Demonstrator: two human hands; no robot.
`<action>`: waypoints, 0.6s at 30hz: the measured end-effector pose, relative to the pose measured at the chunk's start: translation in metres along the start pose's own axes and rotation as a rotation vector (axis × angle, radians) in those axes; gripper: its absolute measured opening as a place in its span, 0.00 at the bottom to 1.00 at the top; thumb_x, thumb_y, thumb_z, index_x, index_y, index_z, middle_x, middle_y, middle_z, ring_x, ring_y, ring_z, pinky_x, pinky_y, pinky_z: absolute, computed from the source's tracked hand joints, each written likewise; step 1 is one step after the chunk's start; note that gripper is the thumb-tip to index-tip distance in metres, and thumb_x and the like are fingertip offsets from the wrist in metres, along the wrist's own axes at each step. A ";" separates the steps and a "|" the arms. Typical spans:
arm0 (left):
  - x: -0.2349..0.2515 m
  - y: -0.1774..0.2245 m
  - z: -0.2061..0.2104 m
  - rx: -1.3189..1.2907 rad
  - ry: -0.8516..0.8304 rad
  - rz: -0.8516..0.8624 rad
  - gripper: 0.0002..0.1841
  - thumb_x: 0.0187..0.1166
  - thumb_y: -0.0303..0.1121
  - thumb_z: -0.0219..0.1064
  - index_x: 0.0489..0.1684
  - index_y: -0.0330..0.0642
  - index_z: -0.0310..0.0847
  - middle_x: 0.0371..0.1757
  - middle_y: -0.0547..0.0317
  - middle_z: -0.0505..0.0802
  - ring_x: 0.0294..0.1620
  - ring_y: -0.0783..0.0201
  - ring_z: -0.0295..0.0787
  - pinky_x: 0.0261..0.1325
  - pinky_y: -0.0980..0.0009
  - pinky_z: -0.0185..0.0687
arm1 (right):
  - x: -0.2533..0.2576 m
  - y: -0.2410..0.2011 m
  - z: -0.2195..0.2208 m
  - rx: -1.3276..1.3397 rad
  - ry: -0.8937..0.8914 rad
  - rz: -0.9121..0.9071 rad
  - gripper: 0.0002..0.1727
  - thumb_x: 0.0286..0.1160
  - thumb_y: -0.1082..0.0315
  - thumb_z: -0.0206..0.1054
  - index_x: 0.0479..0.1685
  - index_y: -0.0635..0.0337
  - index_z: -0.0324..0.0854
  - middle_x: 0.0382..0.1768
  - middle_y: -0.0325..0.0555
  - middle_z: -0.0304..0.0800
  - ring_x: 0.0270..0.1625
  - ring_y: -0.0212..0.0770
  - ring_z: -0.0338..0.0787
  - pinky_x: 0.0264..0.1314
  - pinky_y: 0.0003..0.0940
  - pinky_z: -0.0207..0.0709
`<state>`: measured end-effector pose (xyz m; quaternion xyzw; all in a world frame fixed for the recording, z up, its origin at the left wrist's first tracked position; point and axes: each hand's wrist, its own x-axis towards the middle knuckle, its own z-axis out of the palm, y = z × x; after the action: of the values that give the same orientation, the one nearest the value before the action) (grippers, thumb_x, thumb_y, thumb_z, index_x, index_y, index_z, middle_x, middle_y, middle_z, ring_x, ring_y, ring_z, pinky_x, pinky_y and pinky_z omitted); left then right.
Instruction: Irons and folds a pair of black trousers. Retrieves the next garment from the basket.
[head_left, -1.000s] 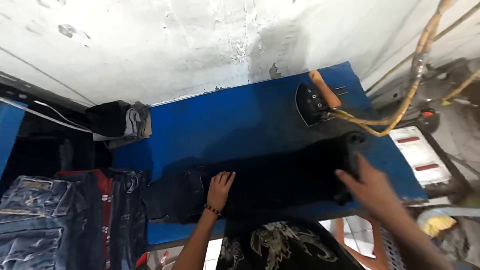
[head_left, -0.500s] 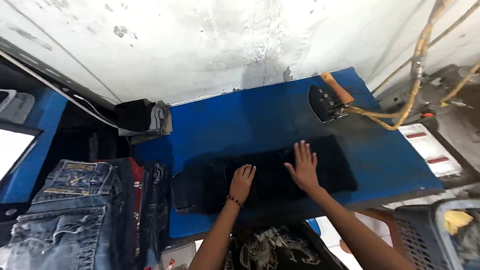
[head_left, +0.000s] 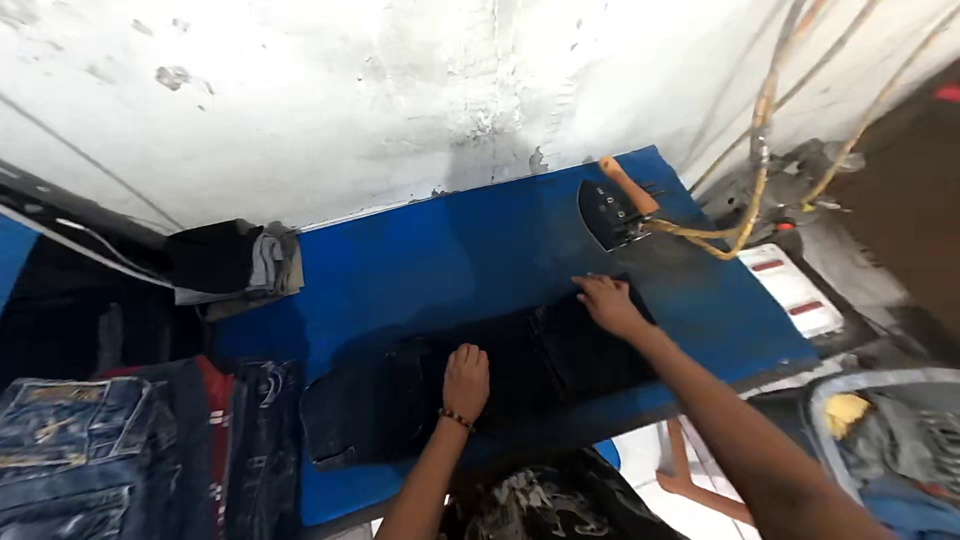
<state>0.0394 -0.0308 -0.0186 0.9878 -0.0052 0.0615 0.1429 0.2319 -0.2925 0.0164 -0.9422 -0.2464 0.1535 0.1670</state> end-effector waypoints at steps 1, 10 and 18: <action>0.012 0.009 -0.003 -0.030 -0.093 -0.044 0.15 0.85 0.32 0.61 0.48 0.28 0.90 0.55 0.35 0.92 0.65 0.37 0.87 0.68 0.45 0.79 | 0.010 0.021 -0.010 -0.036 -0.041 0.026 0.21 0.91 0.65 0.58 0.76 0.62 0.79 0.73 0.65 0.83 0.82 0.69 0.72 0.78 0.78 0.55; 0.119 0.076 -0.003 -0.328 -0.563 -0.523 0.27 0.82 0.53 0.68 0.58 0.33 0.86 0.60 0.40 0.91 0.69 0.44 0.84 0.74 0.48 0.76 | 0.062 0.094 -0.043 0.008 -0.410 -0.155 0.17 0.78 0.60 0.73 0.57 0.63 0.90 0.60 0.63 0.90 0.73 0.71 0.79 0.73 0.83 0.55; 0.163 0.120 0.011 -0.321 -0.638 -0.641 0.23 0.81 0.50 0.70 0.57 0.36 0.87 0.56 0.44 0.93 0.63 0.48 0.89 0.69 0.47 0.79 | 0.044 0.111 -0.073 -0.141 -0.311 -0.068 0.14 0.76 0.67 0.75 0.56 0.64 0.91 0.55 0.63 0.92 0.69 0.70 0.82 0.74 0.78 0.59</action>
<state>0.1995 -0.1479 0.0245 0.8747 0.2467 -0.2936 0.2964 0.3413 -0.3786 0.0298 -0.9077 -0.3110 0.2739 0.0654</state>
